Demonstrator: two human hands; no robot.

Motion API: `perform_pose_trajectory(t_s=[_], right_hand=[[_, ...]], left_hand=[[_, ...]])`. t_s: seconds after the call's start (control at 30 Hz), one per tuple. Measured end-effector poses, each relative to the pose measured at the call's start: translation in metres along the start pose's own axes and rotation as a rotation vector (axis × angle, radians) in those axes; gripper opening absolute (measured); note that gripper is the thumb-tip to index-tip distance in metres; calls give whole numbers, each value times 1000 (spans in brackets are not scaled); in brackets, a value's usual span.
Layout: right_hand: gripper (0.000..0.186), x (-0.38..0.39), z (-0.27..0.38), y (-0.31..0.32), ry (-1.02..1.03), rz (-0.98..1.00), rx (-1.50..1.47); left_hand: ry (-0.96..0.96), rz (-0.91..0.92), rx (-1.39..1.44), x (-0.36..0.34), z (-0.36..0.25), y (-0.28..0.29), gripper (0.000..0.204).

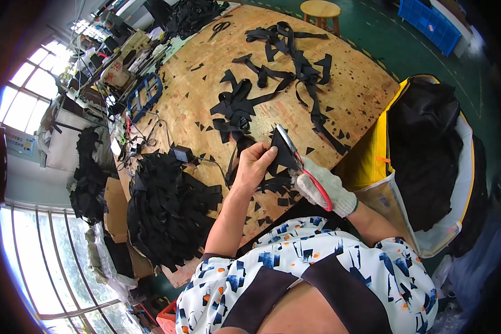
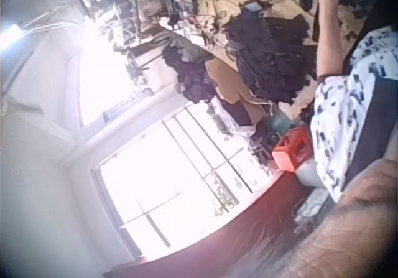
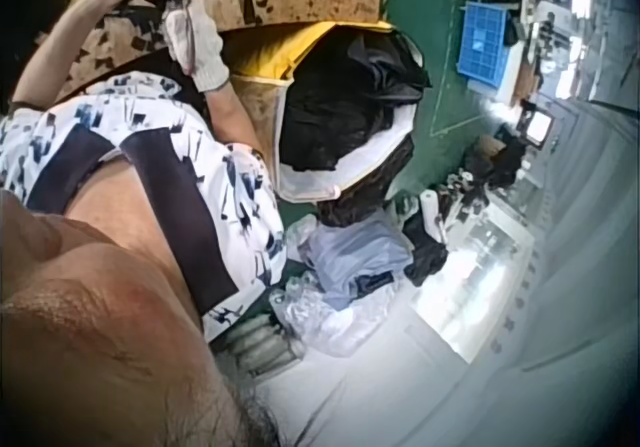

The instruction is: The person trims small sections of excess material from black leather components using shears, picking up individual pieces from a pile and placing them back on the table.

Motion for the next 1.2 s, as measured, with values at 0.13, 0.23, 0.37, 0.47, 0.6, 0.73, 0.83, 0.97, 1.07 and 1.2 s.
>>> perform_pose_trajectory(t_s=[0.13,0.23,0.37,0.47,0.6,0.73,0.83,0.97,1.07,1.2], right_hand=[[58,1,2,-4,33,21,-123],[51,3,-10,-10,-102,59,-332],[47,5,-5,-10,-132,59,-399],[45,3,-9,-9,-158,49,-375],[44,7,-19,-13,-262,51,-514],[44,4,-8,-13,-214,46,-632],[46,0,-4,-4,-121,-14,-669],[44,-1,-14,11,-140,-101,-747],[35,-2,-26,10,-202,-113,-815],[32,-3,-31,4,-219,-87,-785]], left_hand=[[9,-24,35,0,-2,1,21],[48,-15,162,-1,7,4,20],[77,37,124,1,12,-2,19],[118,69,88,3,11,-6,18],[129,59,125,3,15,-5,18],[188,79,143,12,8,-7,17],[17,-45,96,12,15,13,15],[-123,-290,309,37,-28,82,18],[-495,-292,507,64,-76,132,29],[-612,-410,645,115,-123,173,25]])
Point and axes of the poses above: each hand's wrist, its own x-axis away from the middle knuckle, its own y-axis out of the back of the hand, z = x × y, the point moved 8 cm from there along -x, towards the middle knuckle, and after that the axes turned 3 degrees about x, right-handed, at the moved point
